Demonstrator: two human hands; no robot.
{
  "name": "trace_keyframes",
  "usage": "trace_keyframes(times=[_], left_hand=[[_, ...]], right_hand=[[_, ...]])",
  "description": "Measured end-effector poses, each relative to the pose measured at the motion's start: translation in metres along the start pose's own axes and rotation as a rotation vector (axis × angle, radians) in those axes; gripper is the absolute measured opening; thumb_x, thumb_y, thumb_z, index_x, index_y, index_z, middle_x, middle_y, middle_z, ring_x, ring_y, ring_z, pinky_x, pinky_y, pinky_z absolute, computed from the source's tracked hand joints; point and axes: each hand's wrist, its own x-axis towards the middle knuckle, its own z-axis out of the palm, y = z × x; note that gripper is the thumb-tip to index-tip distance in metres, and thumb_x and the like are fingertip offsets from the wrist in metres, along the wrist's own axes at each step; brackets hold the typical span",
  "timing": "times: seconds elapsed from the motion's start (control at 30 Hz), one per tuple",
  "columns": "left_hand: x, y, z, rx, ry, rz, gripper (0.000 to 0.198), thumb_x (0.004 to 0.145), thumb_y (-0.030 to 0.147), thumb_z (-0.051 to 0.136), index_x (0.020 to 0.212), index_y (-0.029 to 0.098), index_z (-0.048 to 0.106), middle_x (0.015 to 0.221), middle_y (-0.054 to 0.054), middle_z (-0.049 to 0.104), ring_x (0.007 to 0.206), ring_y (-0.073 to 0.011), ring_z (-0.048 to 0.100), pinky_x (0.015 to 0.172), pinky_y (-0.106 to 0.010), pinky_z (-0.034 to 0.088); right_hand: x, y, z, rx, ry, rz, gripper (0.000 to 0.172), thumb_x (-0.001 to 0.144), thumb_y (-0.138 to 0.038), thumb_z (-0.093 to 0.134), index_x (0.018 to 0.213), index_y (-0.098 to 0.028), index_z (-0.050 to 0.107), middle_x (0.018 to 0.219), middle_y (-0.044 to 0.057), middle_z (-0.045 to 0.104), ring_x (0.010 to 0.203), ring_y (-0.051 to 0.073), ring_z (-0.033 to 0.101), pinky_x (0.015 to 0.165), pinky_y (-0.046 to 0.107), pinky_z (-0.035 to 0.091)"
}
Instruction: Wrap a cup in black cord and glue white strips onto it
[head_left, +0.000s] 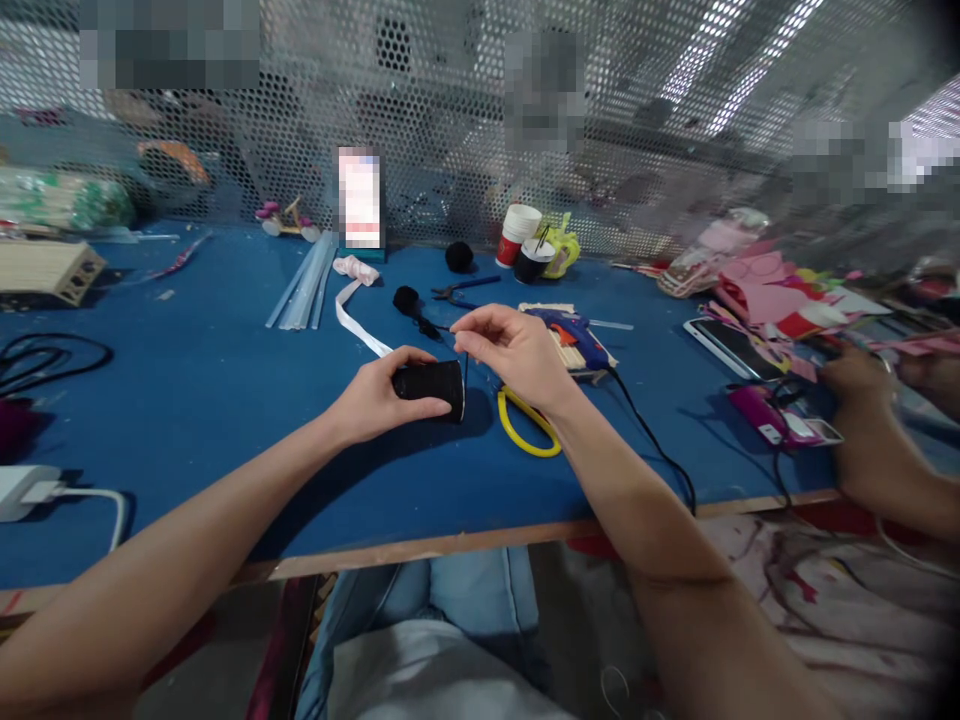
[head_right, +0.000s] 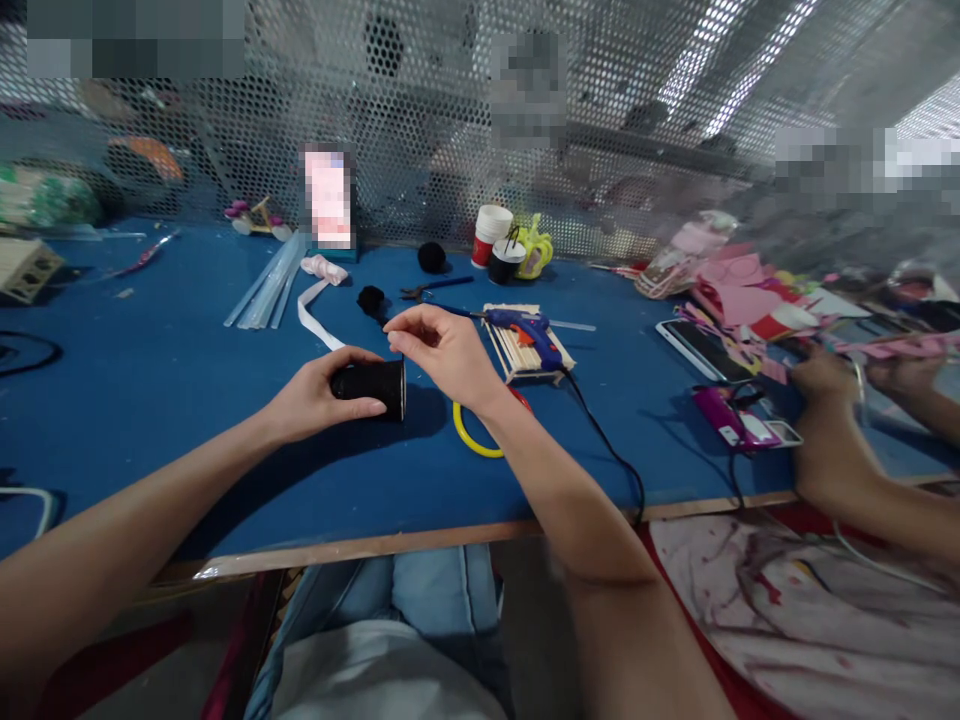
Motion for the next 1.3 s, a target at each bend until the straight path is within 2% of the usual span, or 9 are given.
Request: trace_keyframes(times=[0.23,0.53,0.7,0.97,1.3], left_hand=[[0.000,0.000,0.002,0.012,0.019,-0.043,0.056,0.064,0.054,0.068,0.104,0.017,0.057,0.092,-0.004,0.063,0.082,-0.0196,0.057,0.073,-0.030,0.044],[0.003,0.000,0.000,-0.009,0.014,-0.139,0.053,0.068,0.058,0.062,0.100,0.016,0.060,0.083,-0.004,0.062,0.073,-0.0174,0.053,0.062,-0.027,0.041],[0.001,0.002,0.000,-0.012,-0.023,-0.125,0.054,0.065,0.056,0.065,0.100,0.016,0.060,0.084,-0.003,0.062,0.074,-0.0173,0.054,0.066,-0.029,0.042],[-0.002,0.003,0.000,-0.007,-0.070,-0.061,0.054,0.065,0.054,0.067,0.103,0.016,0.059,0.092,-0.004,0.063,0.080,-0.0189,0.057,0.069,-0.029,0.044],[-0.003,0.006,0.000,-0.004,-0.064,-0.037,0.054,0.065,0.053,0.068,0.103,0.016,0.058,0.092,-0.004,0.063,0.081,-0.0184,0.057,0.071,-0.029,0.044]], right_hand=[[-0.006,-0.012,0.004,0.052,0.009,-0.021,0.008,0.078,-0.024,0.065,0.082,-0.018,0.064,0.073,-0.001,0.066,0.065,0.009,0.061,0.062,0.022,0.050],[-0.007,-0.019,0.002,0.067,0.032,-0.021,0.014,0.078,-0.029,0.065,0.086,-0.018,0.064,0.074,-0.001,0.066,0.065,0.009,0.060,0.063,0.023,0.051],[0.000,-0.011,0.003,0.003,0.061,-0.038,0.012,0.077,-0.028,0.065,0.083,-0.018,0.064,0.073,-0.001,0.066,0.063,0.009,0.060,0.060,0.023,0.050],[0.004,0.005,0.005,-0.029,0.066,-0.009,0.008,0.076,-0.024,0.065,0.082,-0.018,0.066,0.076,0.000,0.067,0.072,0.012,0.062,0.069,0.027,0.051],[0.003,0.012,0.005,-0.147,0.059,-0.047,0.008,0.078,-0.023,0.063,0.083,-0.018,0.066,0.076,0.000,0.068,0.071,0.012,0.062,0.069,0.026,0.050]])
